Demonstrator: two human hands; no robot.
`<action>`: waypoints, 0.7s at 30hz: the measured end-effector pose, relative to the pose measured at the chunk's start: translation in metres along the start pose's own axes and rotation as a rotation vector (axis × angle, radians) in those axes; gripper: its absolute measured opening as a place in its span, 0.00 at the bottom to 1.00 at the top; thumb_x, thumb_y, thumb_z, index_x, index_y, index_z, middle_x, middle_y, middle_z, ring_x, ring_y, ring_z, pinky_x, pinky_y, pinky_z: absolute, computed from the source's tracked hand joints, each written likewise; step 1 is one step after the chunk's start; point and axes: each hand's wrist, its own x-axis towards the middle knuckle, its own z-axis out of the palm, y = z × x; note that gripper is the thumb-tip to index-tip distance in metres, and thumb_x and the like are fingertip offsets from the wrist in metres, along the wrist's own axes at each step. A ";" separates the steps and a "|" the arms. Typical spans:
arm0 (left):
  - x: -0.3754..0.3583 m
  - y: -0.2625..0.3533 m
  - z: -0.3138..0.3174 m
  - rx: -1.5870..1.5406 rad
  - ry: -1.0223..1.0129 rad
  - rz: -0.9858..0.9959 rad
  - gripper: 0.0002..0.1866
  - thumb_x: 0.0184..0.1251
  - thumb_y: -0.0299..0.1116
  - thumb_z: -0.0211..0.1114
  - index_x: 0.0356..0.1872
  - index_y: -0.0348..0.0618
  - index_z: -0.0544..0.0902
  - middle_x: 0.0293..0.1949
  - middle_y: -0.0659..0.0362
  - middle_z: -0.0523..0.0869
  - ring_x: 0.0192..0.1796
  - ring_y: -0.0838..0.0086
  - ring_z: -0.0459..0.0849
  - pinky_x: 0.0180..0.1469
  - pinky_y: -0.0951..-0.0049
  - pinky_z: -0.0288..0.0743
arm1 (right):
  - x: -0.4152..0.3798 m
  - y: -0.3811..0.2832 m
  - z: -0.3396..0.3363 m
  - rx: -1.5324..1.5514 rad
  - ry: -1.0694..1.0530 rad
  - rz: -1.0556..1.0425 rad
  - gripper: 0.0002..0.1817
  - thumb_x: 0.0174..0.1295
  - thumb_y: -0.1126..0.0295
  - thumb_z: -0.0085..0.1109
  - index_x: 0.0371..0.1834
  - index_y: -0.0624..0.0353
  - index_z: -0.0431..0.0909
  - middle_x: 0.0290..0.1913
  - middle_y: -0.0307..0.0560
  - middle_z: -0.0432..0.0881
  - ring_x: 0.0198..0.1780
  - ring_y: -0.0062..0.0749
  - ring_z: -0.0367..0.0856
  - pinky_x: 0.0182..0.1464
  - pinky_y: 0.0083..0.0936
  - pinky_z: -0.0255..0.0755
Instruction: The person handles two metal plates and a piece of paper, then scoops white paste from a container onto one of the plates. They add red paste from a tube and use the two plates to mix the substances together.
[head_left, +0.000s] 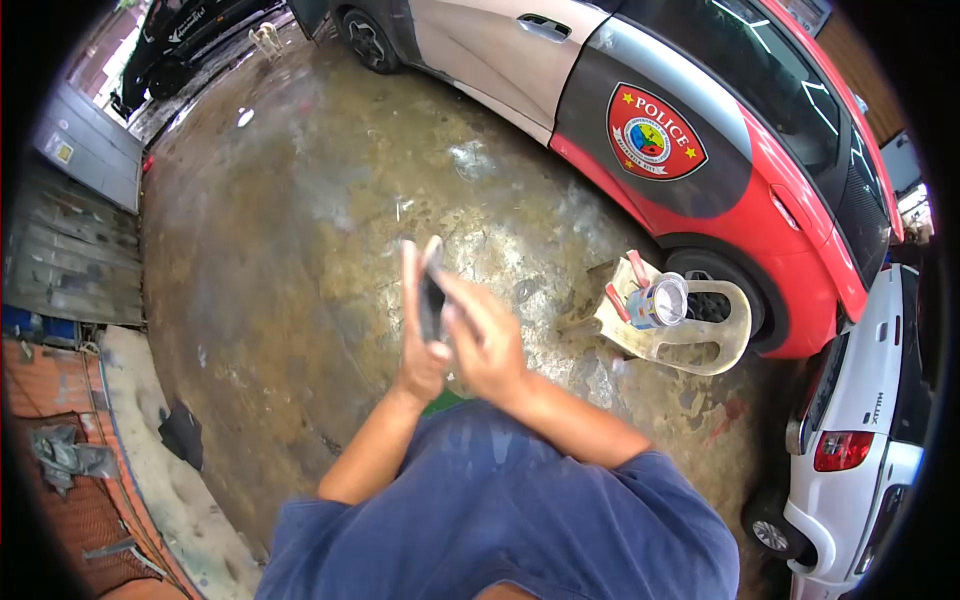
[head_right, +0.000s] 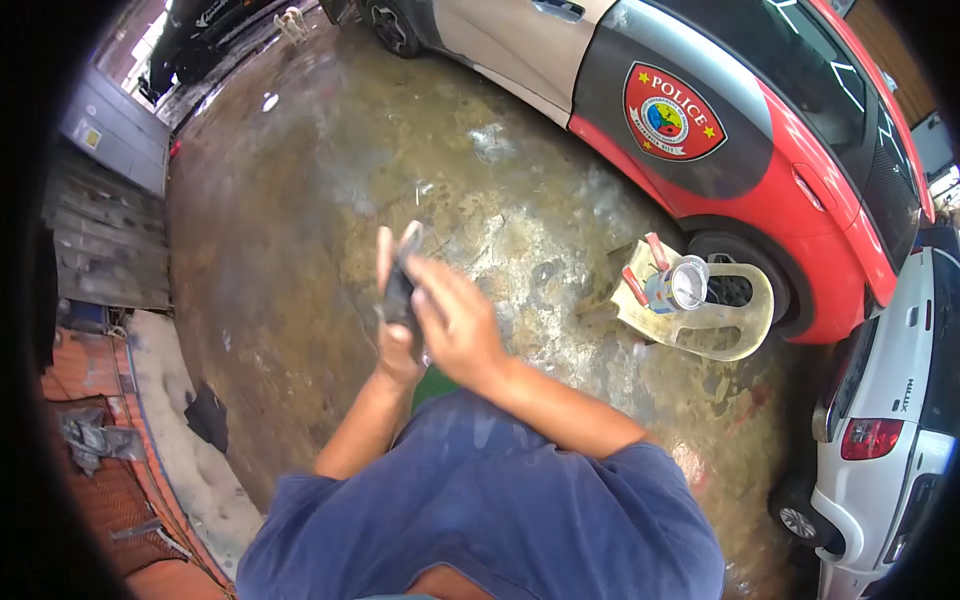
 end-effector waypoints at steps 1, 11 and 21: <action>0.005 0.001 -0.005 -0.053 0.018 -0.026 0.69 0.58 0.79 0.57 0.81 0.33 0.34 0.81 0.42 0.49 0.83 0.58 0.48 0.82 0.59 0.39 | -0.008 -0.010 0.000 0.013 -0.075 -0.037 0.17 0.66 0.80 0.58 0.58 0.68 0.80 0.54 0.63 0.84 0.55 0.50 0.86 0.57 0.35 0.78; 0.009 -0.005 0.002 -0.080 0.054 -0.054 0.70 0.57 0.80 0.58 0.81 0.33 0.36 0.81 0.43 0.50 0.83 0.58 0.48 0.82 0.57 0.39 | -0.001 -0.006 -0.004 0.021 -0.040 -0.034 0.16 0.64 0.80 0.59 0.56 0.67 0.81 0.54 0.61 0.84 0.55 0.51 0.85 0.58 0.37 0.78; 0.012 -0.004 0.025 -0.117 0.050 -0.026 0.67 0.60 0.78 0.58 0.81 0.37 0.35 0.81 0.44 0.53 0.82 0.59 0.53 0.81 0.57 0.44 | 0.017 0.020 -0.013 -0.003 0.086 0.038 0.18 0.62 0.79 0.63 0.57 0.66 0.81 0.56 0.61 0.84 0.58 0.52 0.84 0.61 0.40 0.77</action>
